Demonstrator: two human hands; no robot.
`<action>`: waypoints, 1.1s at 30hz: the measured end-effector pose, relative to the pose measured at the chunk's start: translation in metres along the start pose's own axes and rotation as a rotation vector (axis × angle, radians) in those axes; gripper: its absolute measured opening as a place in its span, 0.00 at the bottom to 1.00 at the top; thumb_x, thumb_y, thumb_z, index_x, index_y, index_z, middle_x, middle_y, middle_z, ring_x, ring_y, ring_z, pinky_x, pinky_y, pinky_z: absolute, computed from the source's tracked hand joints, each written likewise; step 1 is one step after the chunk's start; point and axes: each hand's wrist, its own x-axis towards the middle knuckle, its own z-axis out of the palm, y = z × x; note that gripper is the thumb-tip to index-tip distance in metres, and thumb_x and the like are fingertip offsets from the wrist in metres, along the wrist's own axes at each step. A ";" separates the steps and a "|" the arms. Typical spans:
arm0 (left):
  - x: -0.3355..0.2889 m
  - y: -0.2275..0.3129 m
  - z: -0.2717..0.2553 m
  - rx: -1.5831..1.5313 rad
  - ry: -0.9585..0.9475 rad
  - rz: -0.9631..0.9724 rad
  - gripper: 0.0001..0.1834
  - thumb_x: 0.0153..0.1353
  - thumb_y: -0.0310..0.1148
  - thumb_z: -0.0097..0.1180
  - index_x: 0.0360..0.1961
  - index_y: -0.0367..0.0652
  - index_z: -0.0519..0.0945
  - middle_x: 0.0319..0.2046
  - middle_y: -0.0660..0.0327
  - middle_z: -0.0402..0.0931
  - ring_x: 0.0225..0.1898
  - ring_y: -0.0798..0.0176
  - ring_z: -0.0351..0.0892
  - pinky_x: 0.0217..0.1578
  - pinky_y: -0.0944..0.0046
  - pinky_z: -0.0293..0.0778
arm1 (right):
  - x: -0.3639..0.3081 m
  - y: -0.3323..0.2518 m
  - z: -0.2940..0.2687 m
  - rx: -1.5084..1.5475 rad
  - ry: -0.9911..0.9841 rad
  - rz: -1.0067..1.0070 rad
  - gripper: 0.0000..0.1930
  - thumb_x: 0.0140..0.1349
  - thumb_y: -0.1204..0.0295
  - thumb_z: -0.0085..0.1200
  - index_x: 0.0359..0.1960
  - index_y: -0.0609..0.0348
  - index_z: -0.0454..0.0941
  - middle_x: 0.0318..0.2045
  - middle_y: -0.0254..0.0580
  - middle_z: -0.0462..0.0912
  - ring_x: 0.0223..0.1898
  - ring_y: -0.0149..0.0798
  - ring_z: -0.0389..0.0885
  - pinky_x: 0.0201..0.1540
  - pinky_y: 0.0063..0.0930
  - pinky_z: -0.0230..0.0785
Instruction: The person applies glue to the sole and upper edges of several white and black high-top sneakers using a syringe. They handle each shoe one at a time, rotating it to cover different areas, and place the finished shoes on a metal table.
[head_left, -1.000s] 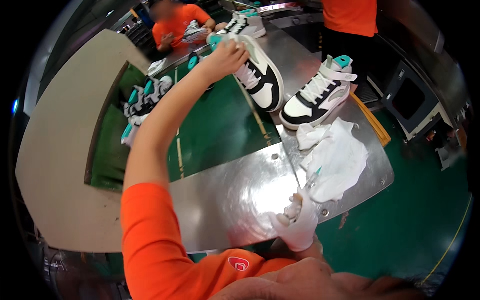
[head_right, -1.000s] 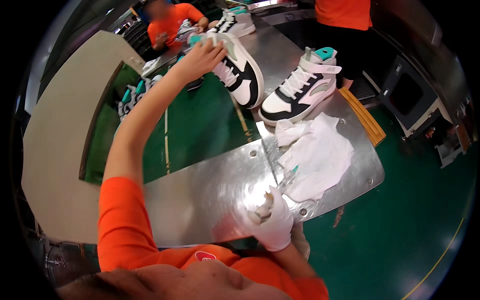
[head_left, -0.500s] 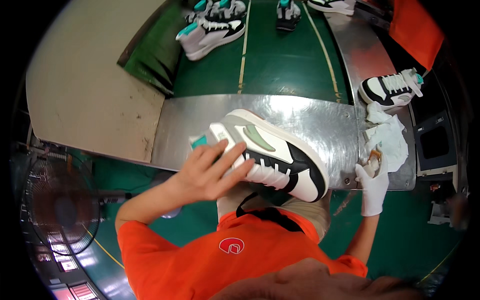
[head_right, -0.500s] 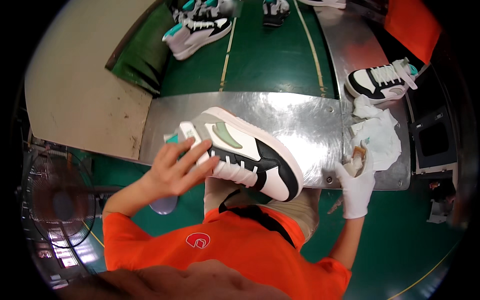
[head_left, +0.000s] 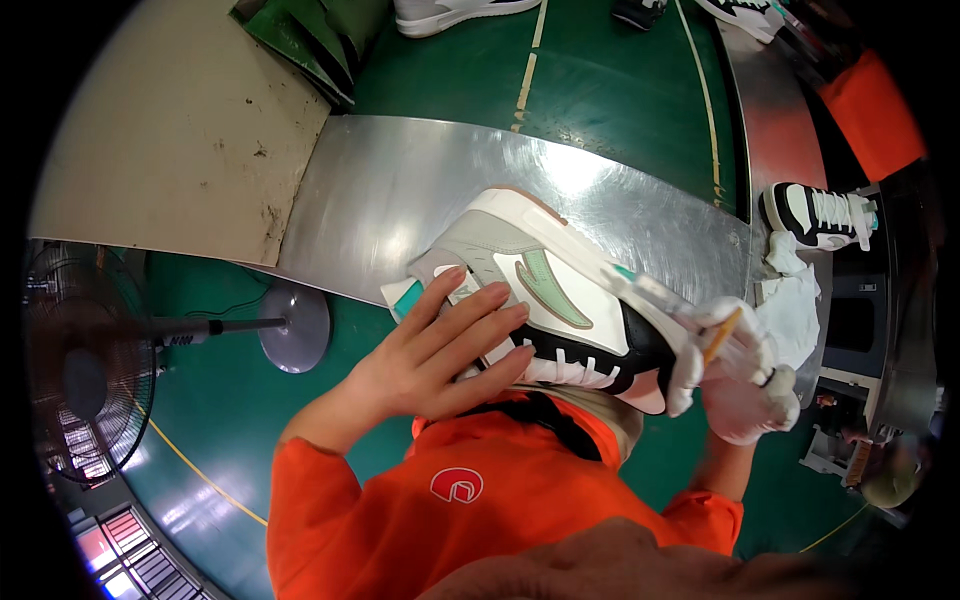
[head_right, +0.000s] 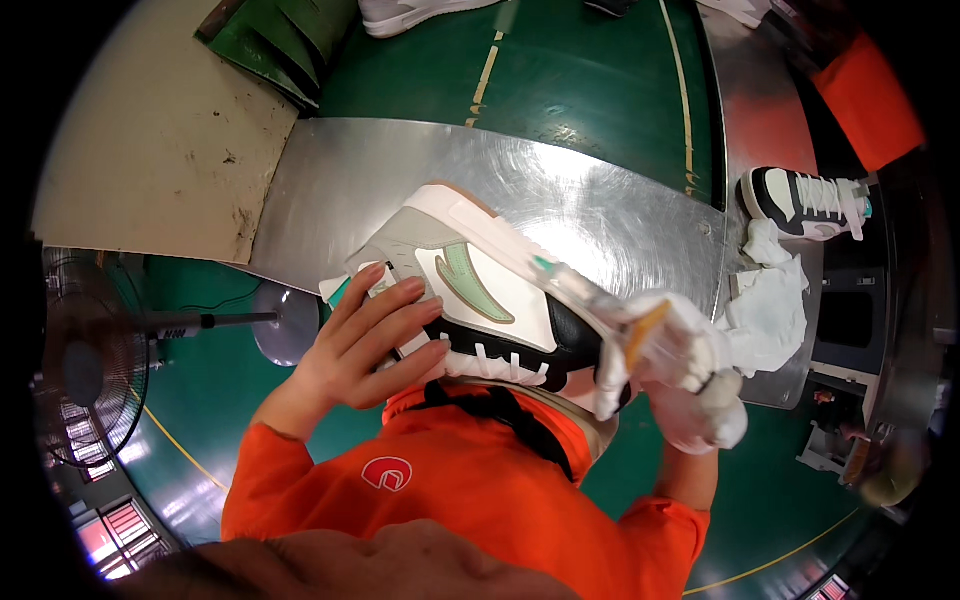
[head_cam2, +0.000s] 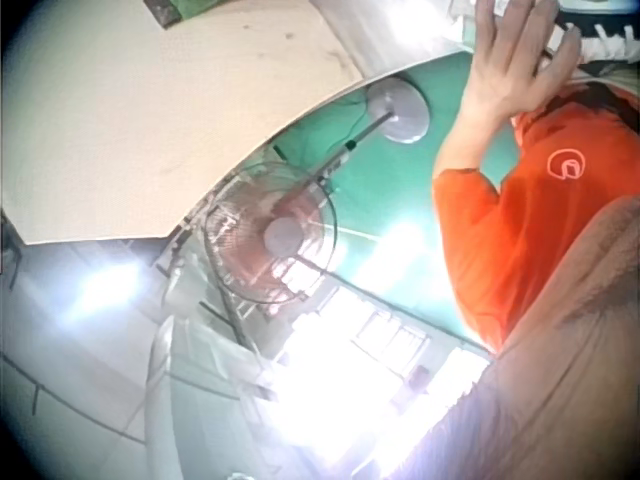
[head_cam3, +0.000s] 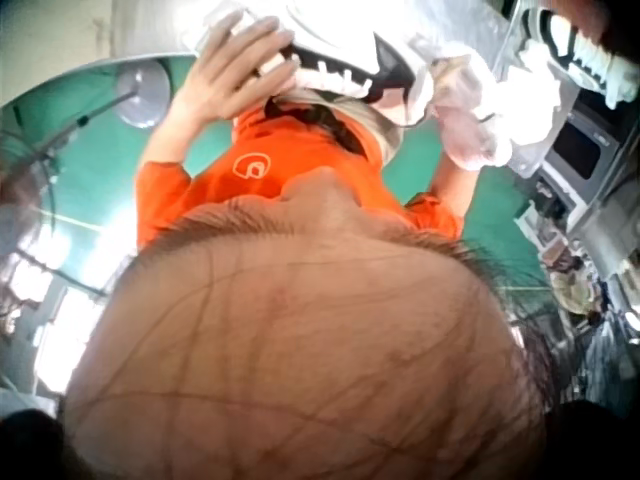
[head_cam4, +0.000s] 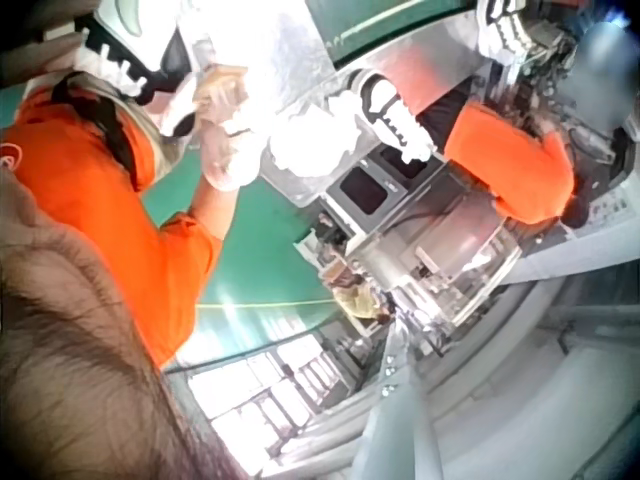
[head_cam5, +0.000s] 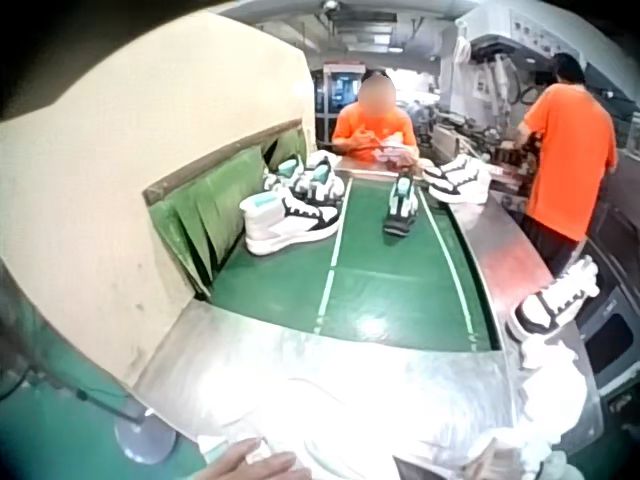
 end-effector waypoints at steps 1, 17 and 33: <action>0.001 0.000 -0.001 0.003 -0.008 -0.005 0.15 0.53 0.36 0.62 0.43 0.53 0.76 0.53 0.57 0.74 0.56 0.53 0.73 0.59 0.43 0.65 | 0.008 0.004 0.002 0.010 -0.034 0.027 0.52 0.30 0.44 0.67 0.51 0.77 0.66 0.37 0.61 0.76 0.28 0.42 0.77 0.28 0.30 0.74; 0.006 -0.001 -0.007 0.039 -0.047 -0.011 0.14 0.58 0.39 0.60 0.44 0.53 0.74 0.52 0.59 0.74 0.53 0.57 0.75 0.56 0.47 0.69 | 0.037 -0.003 0.021 -0.144 0.001 0.206 0.50 0.30 0.48 0.69 0.50 0.80 0.67 0.37 0.56 0.76 0.30 0.41 0.77 0.29 0.30 0.70; 0.014 0.004 -0.009 0.024 -0.051 -0.057 0.14 0.55 0.36 0.61 0.43 0.52 0.76 0.51 0.58 0.75 0.54 0.54 0.74 0.57 0.45 0.68 | 0.024 -0.037 0.023 -0.212 0.148 0.434 0.48 0.29 0.62 0.67 0.52 0.87 0.64 0.37 0.56 0.76 0.33 0.39 0.79 0.30 0.25 0.77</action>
